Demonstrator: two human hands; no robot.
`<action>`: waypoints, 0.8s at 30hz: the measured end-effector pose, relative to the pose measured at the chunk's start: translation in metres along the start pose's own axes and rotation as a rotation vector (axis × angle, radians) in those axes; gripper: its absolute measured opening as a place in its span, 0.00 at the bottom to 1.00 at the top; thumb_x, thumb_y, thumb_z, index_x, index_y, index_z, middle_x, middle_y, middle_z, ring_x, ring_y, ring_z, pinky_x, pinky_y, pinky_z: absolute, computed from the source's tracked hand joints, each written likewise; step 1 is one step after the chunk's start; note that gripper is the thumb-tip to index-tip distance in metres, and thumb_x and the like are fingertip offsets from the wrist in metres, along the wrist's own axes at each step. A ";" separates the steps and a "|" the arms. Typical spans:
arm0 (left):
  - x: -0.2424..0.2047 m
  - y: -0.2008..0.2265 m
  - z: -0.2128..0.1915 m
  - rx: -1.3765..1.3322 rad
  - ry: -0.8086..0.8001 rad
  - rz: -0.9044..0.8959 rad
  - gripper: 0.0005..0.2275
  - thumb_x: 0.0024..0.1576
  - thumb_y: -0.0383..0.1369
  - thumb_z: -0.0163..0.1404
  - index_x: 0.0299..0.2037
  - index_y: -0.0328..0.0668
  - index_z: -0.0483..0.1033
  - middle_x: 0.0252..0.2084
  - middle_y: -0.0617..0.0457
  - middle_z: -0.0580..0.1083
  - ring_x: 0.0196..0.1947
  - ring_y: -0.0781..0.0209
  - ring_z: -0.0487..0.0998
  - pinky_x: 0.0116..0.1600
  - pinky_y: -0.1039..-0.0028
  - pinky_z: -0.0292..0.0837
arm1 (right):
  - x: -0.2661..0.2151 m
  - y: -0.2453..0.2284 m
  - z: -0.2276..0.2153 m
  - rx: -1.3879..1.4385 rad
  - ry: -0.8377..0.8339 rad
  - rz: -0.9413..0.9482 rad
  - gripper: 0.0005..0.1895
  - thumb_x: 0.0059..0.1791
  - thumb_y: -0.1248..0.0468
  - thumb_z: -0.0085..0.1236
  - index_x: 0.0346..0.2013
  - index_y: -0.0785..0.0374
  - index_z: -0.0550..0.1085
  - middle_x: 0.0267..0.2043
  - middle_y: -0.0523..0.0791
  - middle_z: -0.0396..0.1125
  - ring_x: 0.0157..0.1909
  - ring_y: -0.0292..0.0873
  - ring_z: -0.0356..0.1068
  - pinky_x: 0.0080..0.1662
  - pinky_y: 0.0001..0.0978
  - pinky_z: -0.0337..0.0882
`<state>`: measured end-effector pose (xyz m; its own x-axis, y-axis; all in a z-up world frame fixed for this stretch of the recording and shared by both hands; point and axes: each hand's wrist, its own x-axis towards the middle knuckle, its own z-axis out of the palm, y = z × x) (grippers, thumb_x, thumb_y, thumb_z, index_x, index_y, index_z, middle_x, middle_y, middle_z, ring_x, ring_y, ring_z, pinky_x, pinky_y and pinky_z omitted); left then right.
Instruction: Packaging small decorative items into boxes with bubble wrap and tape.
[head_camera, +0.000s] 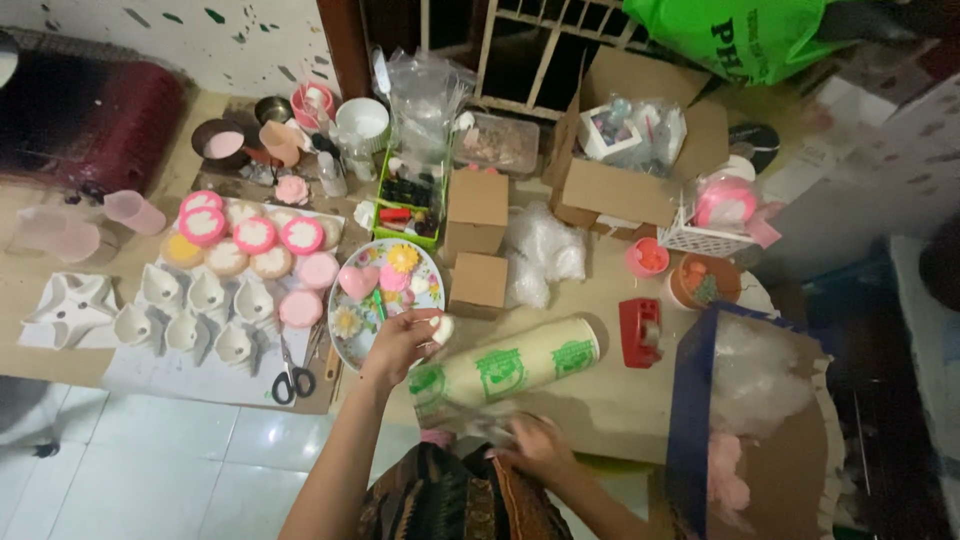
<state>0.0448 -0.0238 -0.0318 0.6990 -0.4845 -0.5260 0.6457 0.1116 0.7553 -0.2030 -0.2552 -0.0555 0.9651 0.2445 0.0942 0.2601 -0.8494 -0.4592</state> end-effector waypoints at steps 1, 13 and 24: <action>0.001 0.003 0.002 0.001 -0.001 0.005 0.11 0.61 0.29 0.55 0.51 0.34 0.77 0.41 0.51 0.77 0.39 0.61 0.78 0.42 0.73 0.76 | -0.015 0.001 0.002 -0.003 0.003 -0.003 0.30 0.52 0.36 0.52 0.43 0.62 0.71 0.36 0.52 0.74 0.36 0.50 0.76 0.42 0.50 0.74; -0.075 0.092 0.139 -0.299 -0.243 -0.052 0.15 0.59 0.28 0.52 0.55 0.32 0.73 0.46 0.48 0.79 0.46 0.59 0.80 0.51 0.72 0.79 | -0.083 0.084 0.019 -0.048 0.150 1.490 0.23 0.48 0.46 0.58 0.39 0.66 0.77 0.29 0.48 0.74 0.30 0.48 0.75 0.40 0.41 0.76; -0.108 0.115 0.193 -0.409 -0.282 0.071 0.14 0.57 0.25 0.55 0.53 0.32 0.75 0.42 0.50 0.80 0.38 0.66 0.77 0.44 0.77 0.70 | -0.067 0.085 -0.011 -0.051 0.434 1.305 0.15 0.43 0.54 0.64 0.39 0.59 0.81 0.32 0.47 0.77 0.33 0.44 0.77 0.39 0.39 0.77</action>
<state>-0.0154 -0.1259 0.1869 0.6723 -0.6723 -0.3100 0.7063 0.4570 0.5406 -0.2450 -0.3485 -0.0912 0.4382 -0.8926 -0.1061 -0.8422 -0.3664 -0.3955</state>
